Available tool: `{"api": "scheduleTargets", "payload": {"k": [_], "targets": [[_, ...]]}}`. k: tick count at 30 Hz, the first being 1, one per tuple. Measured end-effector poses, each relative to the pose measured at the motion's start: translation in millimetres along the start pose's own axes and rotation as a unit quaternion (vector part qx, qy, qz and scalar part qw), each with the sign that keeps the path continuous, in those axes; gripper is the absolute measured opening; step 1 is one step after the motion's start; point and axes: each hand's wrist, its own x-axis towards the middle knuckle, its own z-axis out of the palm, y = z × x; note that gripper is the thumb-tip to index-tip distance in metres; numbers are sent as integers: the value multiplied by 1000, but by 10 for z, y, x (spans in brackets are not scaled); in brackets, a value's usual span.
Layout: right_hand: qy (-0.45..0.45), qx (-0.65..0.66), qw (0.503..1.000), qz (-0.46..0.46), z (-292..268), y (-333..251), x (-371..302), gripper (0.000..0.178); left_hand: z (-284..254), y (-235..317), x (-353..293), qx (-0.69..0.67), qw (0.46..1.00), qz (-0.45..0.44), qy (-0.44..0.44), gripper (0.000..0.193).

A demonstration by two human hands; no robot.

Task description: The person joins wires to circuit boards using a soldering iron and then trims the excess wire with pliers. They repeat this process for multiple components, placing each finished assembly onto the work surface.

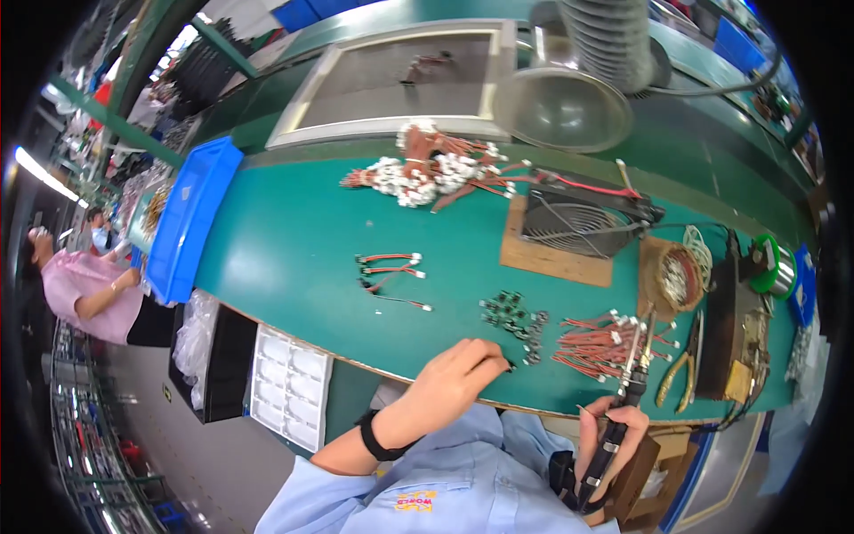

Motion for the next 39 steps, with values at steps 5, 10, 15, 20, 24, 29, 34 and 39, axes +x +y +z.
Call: {"api": "scheduleTargets", "payload": {"k": [5,10,15,20,24,29,34,39], "targets": [[34,-38,998,43,-89,35,-135,33,155,-32,-46,-86,996,6,2,21],[17,-59,997,-49,7,-74,-12,27,145,-41,-101,-17,996,89,0,21],[12,-75,993,-88,-45,20,13,30,229,-115,-114,-15,996,84,29,24],[29,-81,993,-78,-72,327,-63,33,66,-2,-35,26,999,-18,26,21],[90,-89,987,-97,-138,373,-82,33,68,38,-90,36,999,-39,11,19],[103,-100,985,-91,-132,242,-97,36,56,160,-98,-89,996,-9,9,18],[4,-14,995,-97,-85,-229,163,37,-134,293,84,-235,971,36,-33,28],[-22,37,996,-75,17,-422,296,39,-159,492,184,-536,828,-159,-31,29]]}}
